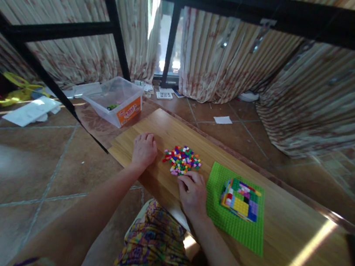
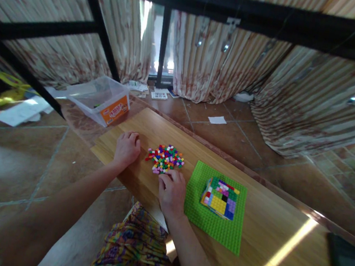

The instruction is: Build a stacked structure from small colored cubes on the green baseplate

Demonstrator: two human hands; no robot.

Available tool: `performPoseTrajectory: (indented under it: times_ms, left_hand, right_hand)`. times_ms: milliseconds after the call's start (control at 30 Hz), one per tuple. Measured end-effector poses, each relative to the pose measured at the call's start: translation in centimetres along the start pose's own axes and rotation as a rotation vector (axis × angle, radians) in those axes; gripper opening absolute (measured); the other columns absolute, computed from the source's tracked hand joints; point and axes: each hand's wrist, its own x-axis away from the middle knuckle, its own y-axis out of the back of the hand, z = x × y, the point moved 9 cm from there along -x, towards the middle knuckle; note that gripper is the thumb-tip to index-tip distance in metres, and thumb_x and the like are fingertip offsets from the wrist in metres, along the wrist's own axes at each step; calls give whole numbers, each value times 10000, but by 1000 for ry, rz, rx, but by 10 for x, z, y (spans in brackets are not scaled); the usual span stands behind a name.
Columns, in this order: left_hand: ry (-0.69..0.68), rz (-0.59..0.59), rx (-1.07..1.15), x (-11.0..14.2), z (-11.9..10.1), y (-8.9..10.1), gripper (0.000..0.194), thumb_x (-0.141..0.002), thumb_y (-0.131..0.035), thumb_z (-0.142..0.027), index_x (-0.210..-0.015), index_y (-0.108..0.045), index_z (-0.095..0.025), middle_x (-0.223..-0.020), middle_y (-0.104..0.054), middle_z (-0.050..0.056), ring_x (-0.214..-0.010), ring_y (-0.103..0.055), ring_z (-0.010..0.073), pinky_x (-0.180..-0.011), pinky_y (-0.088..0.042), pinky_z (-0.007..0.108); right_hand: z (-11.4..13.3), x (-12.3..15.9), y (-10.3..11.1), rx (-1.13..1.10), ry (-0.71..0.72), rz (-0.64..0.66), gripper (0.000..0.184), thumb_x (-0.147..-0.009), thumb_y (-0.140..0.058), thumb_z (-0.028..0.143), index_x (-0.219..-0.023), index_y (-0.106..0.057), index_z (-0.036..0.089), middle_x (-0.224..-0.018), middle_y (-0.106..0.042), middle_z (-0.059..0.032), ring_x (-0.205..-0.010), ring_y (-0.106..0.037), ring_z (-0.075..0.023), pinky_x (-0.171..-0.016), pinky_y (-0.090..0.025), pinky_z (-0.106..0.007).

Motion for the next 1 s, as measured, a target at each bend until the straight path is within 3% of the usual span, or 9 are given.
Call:
performPoseTrajectory:
  times_ms: [133,267,433,700,833,1000]
  left_hand:
    - [1,1,2,0,-1,0,356,-937,-394,-246,-1170,-641,-141,-1250,-639,156,-1194,-554,306,-1064,-418,464]
    - [0,-2,1,0,-1,0,349,-932,-398,-240,-1157,-647,-141,-1245,-645,150,-1196,-555,306,-1064,-418,464]
    - [-8,-7,-1,-1,-1,1,356,-922,-405,-238,-1156,-651,-131,-1239,-647,161,-1192,-553,312,-1058,-420,471]
    - [-7,-7,7,-2,-1,2,364,-910,-412,-243,-1161,-650,-128,-1236,-647,170,-1177,-561,319,-1048,-423,481]
    - [-18,-7,3,-3,-1,2,362,-904,-414,-245,-1153,-652,-134,-1230,-647,171,-1172,-565,319,-1042,-424,486]
    - [-31,-20,4,-5,1,2,368,-901,-413,-260,-1146,-656,-132,-1223,-649,177,-1170,-566,329,-1046,-416,495]
  right_hand:
    - [-12,0,7,5,-43,-41,202,-942,-574,169,-854,-751,207,-947,-652,-74,-907,-582,-207,-810,-482,-336]
    - [-3,-6,11,28,-34,-70,188,-943,-574,151,-896,-753,185,-953,-654,-89,-919,-586,-214,-830,-488,-341]
    - [18,-14,-2,59,-6,7,128,-939,-635,223,-921,-761,212,-959,-656,-75,-923,-577,-213,-838,-479,-338]
    - [14,-22,-17,218,-44,83,126,-931,-661,258,-841,-714,189,-906,-661,-78,-897,-563,-230,-818,-457,-352]
    - [17,-20,-1,131,-57,16,111,-937,-643,223,-844,-695,193,-884,-670,-69,-868,-579,-225,-812,-461,-350]
    - [21,-12,43,-198,-155,-101,151,-972,-559,191,-933,-705,192,-876,-706,-48,-832,-642,-178,-785,-489,-294]
